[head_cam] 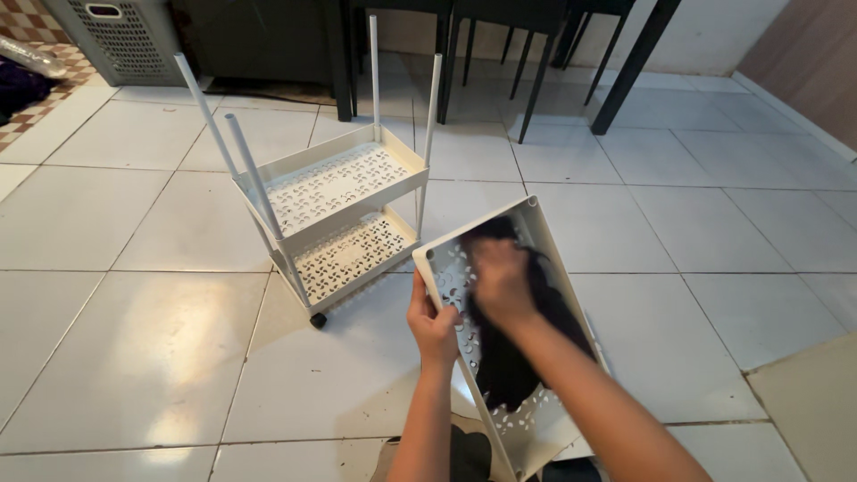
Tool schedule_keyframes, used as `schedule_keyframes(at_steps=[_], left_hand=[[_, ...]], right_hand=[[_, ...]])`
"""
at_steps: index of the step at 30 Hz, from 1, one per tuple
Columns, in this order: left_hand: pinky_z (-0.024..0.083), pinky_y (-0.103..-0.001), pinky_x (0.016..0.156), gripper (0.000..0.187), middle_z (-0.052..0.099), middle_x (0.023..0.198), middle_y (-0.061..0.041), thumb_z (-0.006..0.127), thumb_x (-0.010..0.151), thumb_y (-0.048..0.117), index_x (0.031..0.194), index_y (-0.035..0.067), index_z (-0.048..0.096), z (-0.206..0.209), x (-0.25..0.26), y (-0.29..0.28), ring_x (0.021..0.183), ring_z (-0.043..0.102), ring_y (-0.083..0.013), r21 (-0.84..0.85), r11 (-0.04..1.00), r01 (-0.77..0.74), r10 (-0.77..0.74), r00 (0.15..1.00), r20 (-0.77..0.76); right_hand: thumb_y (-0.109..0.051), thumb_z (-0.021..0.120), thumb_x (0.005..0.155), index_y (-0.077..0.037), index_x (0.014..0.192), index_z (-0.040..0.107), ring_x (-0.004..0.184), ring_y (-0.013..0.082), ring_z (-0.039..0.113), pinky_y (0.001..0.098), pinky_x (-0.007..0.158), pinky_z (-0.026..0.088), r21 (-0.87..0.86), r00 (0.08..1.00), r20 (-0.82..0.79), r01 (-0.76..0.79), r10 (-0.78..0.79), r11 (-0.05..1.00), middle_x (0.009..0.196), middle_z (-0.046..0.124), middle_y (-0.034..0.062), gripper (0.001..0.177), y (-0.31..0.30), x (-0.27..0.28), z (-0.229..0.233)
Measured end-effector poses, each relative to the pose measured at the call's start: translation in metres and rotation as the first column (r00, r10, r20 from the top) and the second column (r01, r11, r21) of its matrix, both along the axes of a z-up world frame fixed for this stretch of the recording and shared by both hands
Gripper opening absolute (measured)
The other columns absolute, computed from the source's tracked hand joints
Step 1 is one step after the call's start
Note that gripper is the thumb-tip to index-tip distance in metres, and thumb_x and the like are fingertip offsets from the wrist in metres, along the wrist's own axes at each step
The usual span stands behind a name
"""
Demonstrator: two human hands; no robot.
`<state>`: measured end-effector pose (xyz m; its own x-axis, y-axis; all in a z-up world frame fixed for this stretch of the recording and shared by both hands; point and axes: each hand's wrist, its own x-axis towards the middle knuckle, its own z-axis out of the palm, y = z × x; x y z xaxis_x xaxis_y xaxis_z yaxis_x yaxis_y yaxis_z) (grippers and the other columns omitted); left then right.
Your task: The person disassembles a white rolling storage cart, lifting off the top shelf tray and pulling the pole supports free, then wipes the shelf trays and poles with a black cloth while seated on the floor.
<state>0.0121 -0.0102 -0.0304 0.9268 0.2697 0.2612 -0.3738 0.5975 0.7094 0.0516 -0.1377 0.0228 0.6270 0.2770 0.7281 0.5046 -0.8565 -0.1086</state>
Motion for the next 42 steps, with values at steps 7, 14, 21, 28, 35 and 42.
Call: schedule_keyframes(at_steps=[7, 14, 21, 28, 35, 42], left_hand=[[0.046, -0.021, 0.055, 0.085, 0.061, 0.095, -0.005, 0.051, 0.073, -0.009, 0.157, -0.001, 0.043, -0.011, -0.002, 0.002, 0.070, 0.056, -0.0080, -0.006, 0.998, -0.062, 0.061, 0.998, -0.020], [0.050, -0.024, 0.053, 0.086, 0.065, 0.085, -0.010, 0.051, 0.067, -0.005, 0.152, 0.000, 0.045, 0.013, -0.019, 0.010, 0.061, 0.059, -0.0114, 0.188, 0.976, -0.110, 0.129, 0.988, -0.088], [0.054, -0.027, 0.086, 0.078, 0.073, 0.117, -0.015, 0.059, 0.072, -0.003, 0.148, -0.009, 0.047, 0.019, -0.029, -0.001, 0.097, 0.070, -0.0178, 0.344, 0.840, -0.420, 0.336, 0.900, 0.277], [0.052, -0.025, 0.060, 0.080, 0.069, 0.098, -0.009, 0.057, 0.072, -0.003, 0.150, -0.005, 0.043, 0.012, -0.003, 0.017, 0.069, 0.063, -0.0124, 0.109, 0.898, -0.426, 0.436, 0.894, -0.100], [0.052, -0.025, 0.065, 0.079, 0.067, 0.101, -0.011, 0.055, 0.077, -0.005, 0.154, -0.004, 0.037, -0.005, 0.025, 0.081, 0.072, 0.062, -0.0135, -0.043, 0.798, -0.601, 0.584, 0.789, -0.189], [0.052, -0.026, 0.063, 0.073, 0.062, 0.102, -0.015, 0.049, 0.077, -0.007, 0.149, -0.004, 0.036, 0.012, 0.021, 0.101, 0.072, 0.059, -0.0145, -0.208, 0.778, -0.593, 0.583, 0.805, -0.113]], right_hand=[[-0.013, 0.067, 0.082, -0.001, 0.116, 0.070, 0.095, 0.0319, 0.057, 0.0449, 0.085, 0.042, -0.073, 0.971, 0.055, -0.230, 0.234, 0.970, 0.106, 0.069, 0.0081, 0.036, 0.036, -0.021, -0.004], [0.000, 0.063, 0.078, 0.004, 0.123, 0.062, 0.107, 0.0397, 0.058, 0.0519, 0.100, 0.042, -0.062, 0.992, 0.121, 0.034, -0.026, 0.998, 0.121, 0.066, 0.0183, 0.045, -0.016, 0.017, -0.017], [0.015, 0.057, 0.069, 0.003, 0.131, 0.064, 0.105, 0.0466, 0.056, 0.0460, 0.097, 0.047, 0.106, 0.977, -0.115, 0.190, -0.178, 0.976, 0.132, 0.066, 0.0211, 0.064, -0.054, 0.035, -0.058], [0.012, 0.048, 0.074, -0.003, 0.116, 0.076, 0.108, 0.0287, 0.071, 0.0392, 0.097, 0.051, 0.488, 0.759, -0.651, 0.440, -0.022, 0.754, 0.113, 0.076, 0.0178, 0.053, -0.092, 0.038, -0.034], [0.010, 0.045, 0.089, -0.005, 0.104, 0.067, 0.077, 0.0240, 0.068, 0.0437, 0.065, 0.061, 0.851, 0.887, -0.449, 0.389, 0.105, 0.353, 0.091, 0.066, 0.0115, 0.031, -0.209, -0.029, 0.092], [-0.002, 0.055, 0.088, -0.005, 0.114, 0.075, 0.105, 0.0437, 0.068, 0.0623, 0.091, 0.055, 0.244, 0.549, -0.787, 0.697, -0.283, 0.674, 0.104, 0.075, 0.0247, 0.033, -0.235, -0.049, 0.020]])
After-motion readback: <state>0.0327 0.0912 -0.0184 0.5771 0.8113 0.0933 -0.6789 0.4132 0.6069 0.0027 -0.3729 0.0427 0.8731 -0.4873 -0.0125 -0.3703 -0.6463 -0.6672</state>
